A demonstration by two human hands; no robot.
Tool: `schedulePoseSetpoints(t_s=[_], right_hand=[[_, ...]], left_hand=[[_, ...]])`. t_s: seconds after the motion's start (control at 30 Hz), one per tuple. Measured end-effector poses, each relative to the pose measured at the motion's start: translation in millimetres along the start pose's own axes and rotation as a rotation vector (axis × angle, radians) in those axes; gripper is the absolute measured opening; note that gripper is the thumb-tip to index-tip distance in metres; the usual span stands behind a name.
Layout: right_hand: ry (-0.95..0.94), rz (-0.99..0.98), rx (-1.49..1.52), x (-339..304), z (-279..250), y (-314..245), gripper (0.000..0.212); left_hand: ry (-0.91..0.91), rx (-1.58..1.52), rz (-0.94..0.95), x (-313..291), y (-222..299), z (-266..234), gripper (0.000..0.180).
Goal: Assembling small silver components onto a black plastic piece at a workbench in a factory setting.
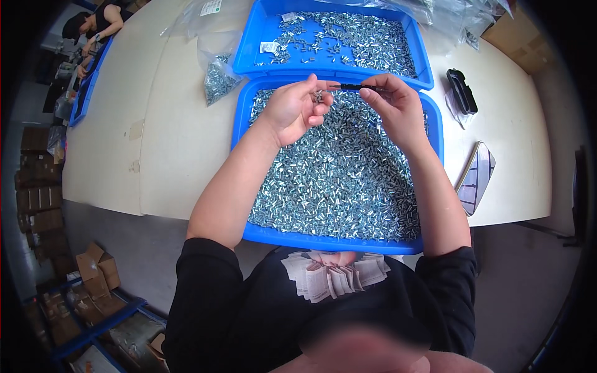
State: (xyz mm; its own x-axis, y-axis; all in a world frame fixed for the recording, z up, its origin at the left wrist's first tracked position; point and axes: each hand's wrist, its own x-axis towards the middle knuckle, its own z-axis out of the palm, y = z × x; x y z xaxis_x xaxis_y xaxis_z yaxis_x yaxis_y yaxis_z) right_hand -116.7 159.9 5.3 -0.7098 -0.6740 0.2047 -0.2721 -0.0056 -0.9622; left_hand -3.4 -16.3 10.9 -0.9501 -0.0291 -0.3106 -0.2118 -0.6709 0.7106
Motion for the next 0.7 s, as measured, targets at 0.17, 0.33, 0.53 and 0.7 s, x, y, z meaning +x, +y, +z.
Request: schedulePoseSetpoints(t_s=[0.17, 0.33, 0.53, 0.7], right_hand=[[-0.001, -0.005, 0.011, 0.7, -0.6, 0.7, 0.017], [0.002, 0.007, -0.012, 0.4, -1.3, 1.3, 0.019], [0.001, 0.010, -0.003, 0.6, -1.9, -1.2, 0.019], [0.010, -0.031, -0.052, -0.3, -0.9, -5.3, 0.018]], left_hand=[[-0.033, 0.077, 0.035, -0.8, -0.2, 1.9, 0.026], [0.056, 0.168, 0.088, 0.5, -4.0, 3.5, 0.018], [0.106, 0.083, 0.079, 1.1, -2.3, 1.0, 0.015], [0.035, 0.005, 0.102, 4.5, -5.0, -6.4, 0.020]])
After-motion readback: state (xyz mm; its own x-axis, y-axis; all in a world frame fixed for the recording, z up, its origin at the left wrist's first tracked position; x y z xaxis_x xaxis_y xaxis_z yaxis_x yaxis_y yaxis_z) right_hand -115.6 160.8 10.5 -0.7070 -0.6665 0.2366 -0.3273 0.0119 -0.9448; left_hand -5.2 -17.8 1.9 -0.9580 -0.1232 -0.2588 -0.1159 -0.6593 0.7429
